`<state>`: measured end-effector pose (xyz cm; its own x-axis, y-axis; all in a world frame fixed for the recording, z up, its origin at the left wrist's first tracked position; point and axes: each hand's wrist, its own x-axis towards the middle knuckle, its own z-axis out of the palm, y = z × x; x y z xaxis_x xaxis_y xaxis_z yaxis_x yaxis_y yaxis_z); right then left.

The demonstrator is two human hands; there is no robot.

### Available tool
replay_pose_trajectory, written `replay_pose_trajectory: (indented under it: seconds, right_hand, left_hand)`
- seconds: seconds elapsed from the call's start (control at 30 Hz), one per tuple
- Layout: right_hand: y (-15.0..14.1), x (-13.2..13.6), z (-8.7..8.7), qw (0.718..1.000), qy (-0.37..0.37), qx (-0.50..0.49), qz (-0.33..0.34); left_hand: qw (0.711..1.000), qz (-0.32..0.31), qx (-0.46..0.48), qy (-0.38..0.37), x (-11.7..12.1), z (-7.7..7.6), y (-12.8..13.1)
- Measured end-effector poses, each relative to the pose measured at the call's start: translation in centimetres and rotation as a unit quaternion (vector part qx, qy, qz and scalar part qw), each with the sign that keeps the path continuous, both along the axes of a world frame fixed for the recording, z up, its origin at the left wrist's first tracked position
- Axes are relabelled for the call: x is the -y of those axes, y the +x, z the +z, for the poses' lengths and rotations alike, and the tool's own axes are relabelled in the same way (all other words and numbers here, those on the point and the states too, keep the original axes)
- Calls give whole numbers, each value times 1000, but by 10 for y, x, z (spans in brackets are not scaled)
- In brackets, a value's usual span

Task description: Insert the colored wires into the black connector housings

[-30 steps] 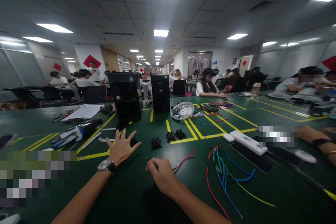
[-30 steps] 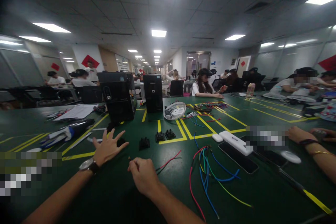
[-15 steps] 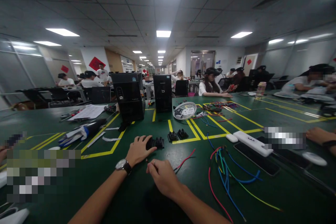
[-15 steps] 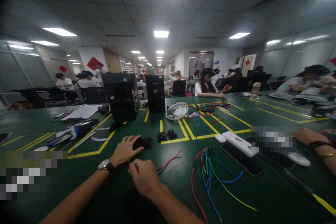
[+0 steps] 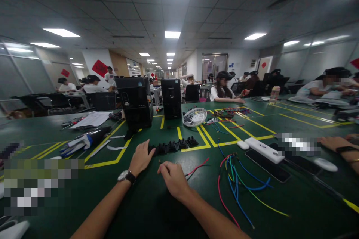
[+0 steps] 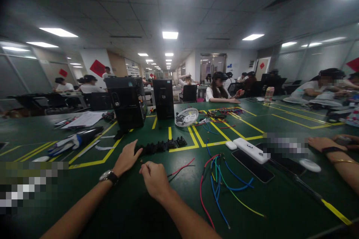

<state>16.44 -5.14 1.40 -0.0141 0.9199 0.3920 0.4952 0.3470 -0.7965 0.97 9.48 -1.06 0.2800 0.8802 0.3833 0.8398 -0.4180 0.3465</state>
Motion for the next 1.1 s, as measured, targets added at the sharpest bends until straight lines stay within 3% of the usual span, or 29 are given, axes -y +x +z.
replay_pose_trajectory:
  seconds: [0.17, 0.33, 0.4, 0.53, 0.67, 0.8, 0.97, 1.1]
  right_hand:
    - [2, -3, 0, 1000, -5, 9, -12]
    - [10, -8, 1, 1000, -12, -13, -22]
    - [11, -9, 1, 999, -14, -35, -18]
    - [9, -10, -1, 995, -14, -97, -5]
    - [5, -12, -4, 976, -64, -206, 43]
    - [0, -10, -1, 948, -117, -281, 89]
    - [-3, -8, -5, 953, -130, -257, 95]
    - [-3, -9, -12, 964, -135, -214, 86]
  left_hand:
    - [998, -54, 8, -34, 6, -3, -30]
    - [973, -120, 183, -80, 41, 9, -18]
    - [932, -145, 302, -142, 60, 15, -6]
    - [806, -172, 505, -256, 93, 23, 17]
    - [705, -202, 599, -321, 106, 28, 27]
    - [611, -259, 649, -372, 102, 27, 23]
    - [550, -296, 667, -406, 97, 24, 18]
    - [547, -302, 668, -405, 101, 25, 20]
